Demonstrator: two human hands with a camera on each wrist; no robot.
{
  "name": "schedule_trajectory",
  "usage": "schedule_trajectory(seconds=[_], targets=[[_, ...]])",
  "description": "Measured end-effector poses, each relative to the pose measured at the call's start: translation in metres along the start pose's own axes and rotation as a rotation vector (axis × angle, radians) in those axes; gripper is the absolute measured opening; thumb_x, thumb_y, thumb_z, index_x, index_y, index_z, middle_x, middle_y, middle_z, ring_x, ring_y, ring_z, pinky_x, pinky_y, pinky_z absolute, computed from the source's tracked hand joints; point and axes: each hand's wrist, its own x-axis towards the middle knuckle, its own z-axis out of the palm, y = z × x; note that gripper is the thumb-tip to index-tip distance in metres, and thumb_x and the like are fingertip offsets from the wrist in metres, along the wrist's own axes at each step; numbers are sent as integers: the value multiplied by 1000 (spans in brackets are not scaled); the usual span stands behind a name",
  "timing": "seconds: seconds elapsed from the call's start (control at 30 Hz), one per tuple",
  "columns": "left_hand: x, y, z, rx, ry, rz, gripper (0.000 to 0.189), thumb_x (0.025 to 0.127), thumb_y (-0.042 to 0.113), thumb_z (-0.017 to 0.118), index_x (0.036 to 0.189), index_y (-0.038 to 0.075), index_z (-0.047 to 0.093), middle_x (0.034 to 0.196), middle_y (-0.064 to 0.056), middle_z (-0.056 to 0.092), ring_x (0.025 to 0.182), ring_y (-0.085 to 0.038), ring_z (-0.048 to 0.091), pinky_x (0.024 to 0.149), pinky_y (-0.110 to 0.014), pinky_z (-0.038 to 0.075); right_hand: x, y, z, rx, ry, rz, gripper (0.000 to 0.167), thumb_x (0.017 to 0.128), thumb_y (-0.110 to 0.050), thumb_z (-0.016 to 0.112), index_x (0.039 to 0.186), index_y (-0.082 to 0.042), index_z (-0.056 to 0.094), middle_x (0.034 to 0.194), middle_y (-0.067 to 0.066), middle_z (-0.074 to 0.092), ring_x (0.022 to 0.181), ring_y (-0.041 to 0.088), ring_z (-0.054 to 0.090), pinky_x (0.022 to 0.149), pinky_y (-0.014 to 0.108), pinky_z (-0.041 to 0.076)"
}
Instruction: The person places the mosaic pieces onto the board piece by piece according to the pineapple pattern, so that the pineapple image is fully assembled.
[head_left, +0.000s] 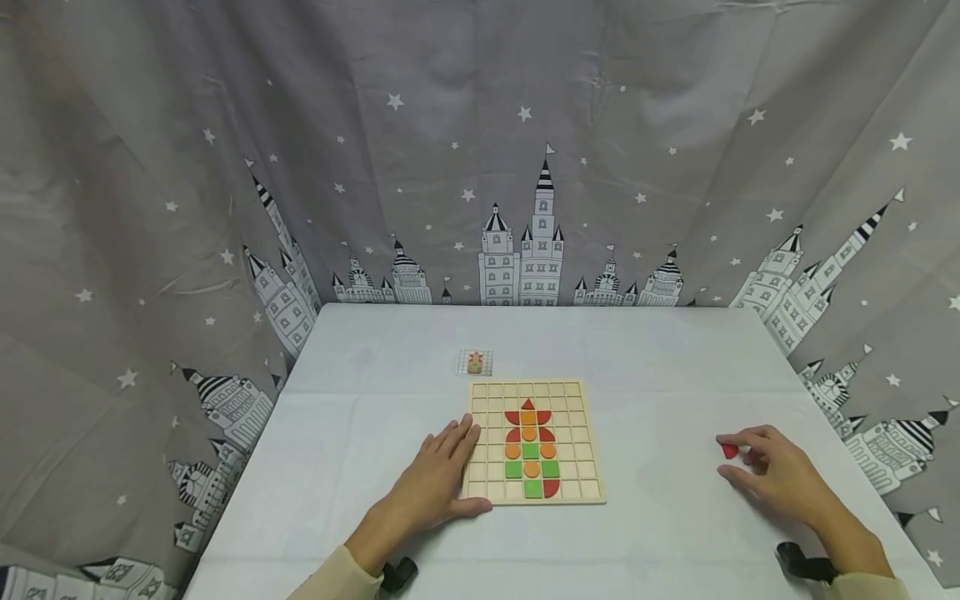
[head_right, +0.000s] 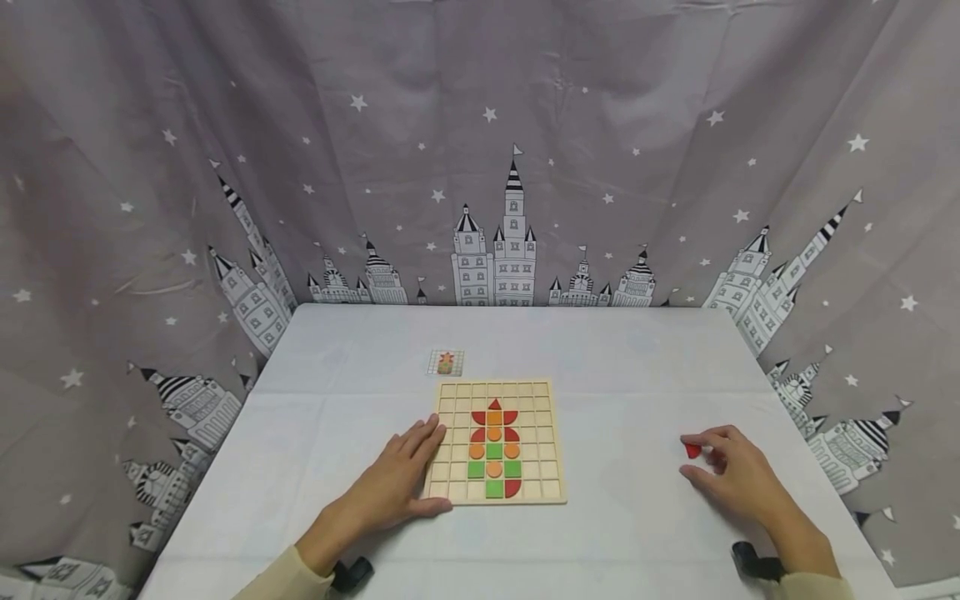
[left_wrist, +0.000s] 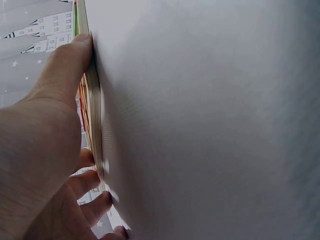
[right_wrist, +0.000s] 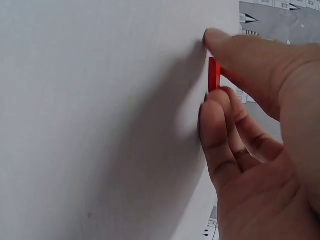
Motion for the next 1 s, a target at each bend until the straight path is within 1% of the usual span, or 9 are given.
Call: schedule_trajectory(seconds=[0.1,0.2,0.33,0.5,0.63,0.7,0.8,0.9,1.0], targets=[[0,0,1,-1,-2,0,120,96,70,89,181,2,37,193,-20,32,178,-46,35,139,-73,39,-1,-3,2,26,14,-24,33,92,-10,99,123,-9,89,112,7,77,87,0,59,76,16,59],[-1,0,1,0,-5,0,120,96,70,88,182,2,37,193,-20,31,178,-46,34,139,-73,39,-2,-5,5,43,39,-60,29,90,-3,99,117,-10,91,106,1,79,84,-8,57,76,16,60],[-1,0,1,-2,-8,-2,121,96,71,88,182,2,36,193,-20,31,178,-46,34,139,-73,38,-2,-8,11,51,77,-110,26,88,-3,100,110,-12,90,99,-5,77,81,-9,56,73,17,58],[-2,-1,2,-7,-5,0,121,96,70,88,181,2,37,193,-20,31,178,-46,34,139,-74,38,1,-14,22,51,122,-195,23,87,-5,101,102,-14,86,90,-12,73,79,-9,54,67,20,54],[-1,-1,2,-8,-4,-1,120,96,70,88,181,2,37,193,-20,31,178,-47,34,139,-73,38,5,-25,27,34,130,-249,23,88,-7,101,98,-17,83,88,-16,70,79,-10,53,66,23,54],[-1,-1,2,-5,-5,-1,120,96,70,88,181,2,37,193,-20,31,178,-46,34,139,-73,38,7,-33,28,23,117,-264,23,88,-7,101,97,-19,83,88,-17,70,79,-10,55,67,23,56],[-1,-1,2,-1,-6,-1,120,96,71,88,182,3,37,193,-19,31,178,-46,34,139,-73,38,11,-45,28,21,64,-286,22,90,-8,100,98,-19,83,91,-16,72,81,-8,58,69,25,58],[-1,-2,1,3,-4,4,120,97,71,87,182,3,37,193,-20,31,178,-46,34,139,-72,39,16,-56,28,26,2,-291,22,90,-7,99,100,-18,83,93,-15,73,83,-7,61,72,25,61],[0,-2,1,7,-6,5,120,97,71,87,182,3,37,193,-19,30,179,-46,33,139,-72,39,21,-65,30,22,-63,-266,19,93,-8,98,101,-18,83,94,-14,73,84,-5,61,74,25,61]])
